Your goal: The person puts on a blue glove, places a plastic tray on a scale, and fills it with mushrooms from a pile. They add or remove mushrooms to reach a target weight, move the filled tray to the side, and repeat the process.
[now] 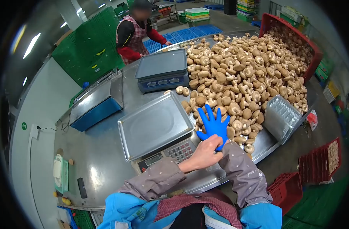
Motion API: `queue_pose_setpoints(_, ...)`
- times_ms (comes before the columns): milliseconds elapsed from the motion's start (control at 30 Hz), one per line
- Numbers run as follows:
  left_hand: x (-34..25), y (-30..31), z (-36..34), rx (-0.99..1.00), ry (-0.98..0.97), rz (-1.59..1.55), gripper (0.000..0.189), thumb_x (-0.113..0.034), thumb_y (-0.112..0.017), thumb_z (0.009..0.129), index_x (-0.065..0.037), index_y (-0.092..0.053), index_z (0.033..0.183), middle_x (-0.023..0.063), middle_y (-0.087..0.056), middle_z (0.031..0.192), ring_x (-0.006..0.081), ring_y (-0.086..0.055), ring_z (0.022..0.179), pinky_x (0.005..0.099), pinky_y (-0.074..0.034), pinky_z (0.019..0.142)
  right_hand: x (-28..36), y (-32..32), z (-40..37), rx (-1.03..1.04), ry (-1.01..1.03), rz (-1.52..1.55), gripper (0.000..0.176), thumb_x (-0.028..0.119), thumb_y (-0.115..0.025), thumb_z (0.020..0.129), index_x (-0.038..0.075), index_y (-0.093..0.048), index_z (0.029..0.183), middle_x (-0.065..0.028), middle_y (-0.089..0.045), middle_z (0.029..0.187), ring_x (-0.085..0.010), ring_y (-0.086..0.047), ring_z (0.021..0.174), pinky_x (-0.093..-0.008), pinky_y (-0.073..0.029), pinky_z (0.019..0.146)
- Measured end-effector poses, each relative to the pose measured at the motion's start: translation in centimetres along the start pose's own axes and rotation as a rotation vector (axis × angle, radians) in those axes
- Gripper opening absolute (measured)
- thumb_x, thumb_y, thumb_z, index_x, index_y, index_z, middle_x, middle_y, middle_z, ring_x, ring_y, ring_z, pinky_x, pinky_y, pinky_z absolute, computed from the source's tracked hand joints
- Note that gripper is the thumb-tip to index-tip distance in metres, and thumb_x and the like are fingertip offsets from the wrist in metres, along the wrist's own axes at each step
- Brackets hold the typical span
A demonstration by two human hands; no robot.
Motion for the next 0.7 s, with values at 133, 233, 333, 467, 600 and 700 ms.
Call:
queue_pose_setpoints(133, 2.0, 1.6, 1.0, -0.095, 0.149, 0.154, 0.021, -0.018, -0.062, 0.067, -0.001, -0.051, 0.069, 0.0121, -0.05, 0.067, 0.034, -0.051, 0.062, 0.0425, -0.041, 0.057, 0.5, -1.1, 0.9, -0.15, 0.131, -0.013, 0.079, 0.046, -0.059, 0.071, 0.026, -0.022, 0.138, -0.0038, -0.02, 0.144, -0.0399, -0.022, 0.127, -0.0699, -0.014, 0.092)
queue_pose_setpoints(233, 0.3, 3.3, 1.3, -0.201, 0.017, 0.364, 0.022, -0.022, -0.067, 0.065, -0.006, -0.051, 0.067, 0.0084, -0.05, 0.065, 0.0304, -0.053, 0.057, 0.0397, -0.042, 0.05, 1.5, -2.2, 1.5, -0.131, 0.113, -0.034, 0.061, 0.048, -0.049, 0.078, 0.024, -0.034, 0.132, -0.0049, -0.028, 0.14, -0.0383, -0.021, 0.128, -0.0666, -0.012, 0.095)
queue_pose_setpoints(333, -1.3, 3.9, 1.1, -0.268, -0.204, 0.604, 0.018, -0.022, -0.064, 0.068, -0.01, -0.05, 0.068, 0.0046, -0.049, 0.062, 0.0228, -0.055, 0.052, 0.0345, -0.041, 0.043, 2.9, -3.1, 0.7, -0.114, 0.073, -0.242, 0.065, 0.047, -0.05, 0.078, 0.027, -0.028, 0.135, -0.0039, -0.022, 0.143, -0.0359, -0.019, 0.13, -0.0616, -0.012, 0.097)
queue_pose_setpoints(467, -1.8, 1.2, -0.6, -0.1, -0.292, 0.892, 0.01, -0.019, -0.056, 0.073, -0.013, -0.048, 0.076, 0.0024, -0.046, 0.061, 0.0154, -0.054, 0.047, 0.0288, -0.04, 0.038, 3.9, -2.7, -0.2, -0.011, 0.024, -0.039, 0.074, 0.039, -0.061, 0.072, 0.033, -0.025, 0.136, -0.0038, -0.015, 0.145, -0.0404, -0.018, 0.129, -0.0695, -0.013, 0.092)
queue_pose_setpoints(600, -4.8, 1.3, -1.6, -0.053, -0.426, 0.674, 0.007, -0.01, -0.053, 0.071, -0.011, -0.047, 0.074, 0.0034, -0.045, 0.06, 0.0181, -0.053, 0.046, 0.0302, -0.04, 0.038, 4.8, -0.3, 0.0, 0.098, -0.026, 0.128, 0.088, 0.045, -0.066, 0.067, 0.035, -0.014, 0.138, -0.0025, -0.006, 0.147, -0.0451, -0.019, 0.126, -0.0737, -0.021, 0.086)
queue_pose_setpoints(700, -5.5, 1.8, -1.7, -0.075, -0.398, 0.478, 0.01, -0.002, -0.052, 0.067, -0.008, -0.047, 0.073, 0.0065, -0.044, 0.061, 0.0244, -0.052, 0.05, 0.0349, -0.041, 0.043, 4.1, 0.4, 1.1, 0.009, 0.034, 0.17, 0.088, 0.042, -0.066, 0.067, 0.032, -0.017, 0.138, -0.0043, -0.008, 0.146, -0.0466, -0.019, 0.125, -0.0734, -0.025, 0.082)
Point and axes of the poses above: each hand's wrist, its own z-axis towards the middle knuckle, its own y-axis out of the back of the hand, x = y × z, the point moved 10 cm from there along z, towards the middle knuckle
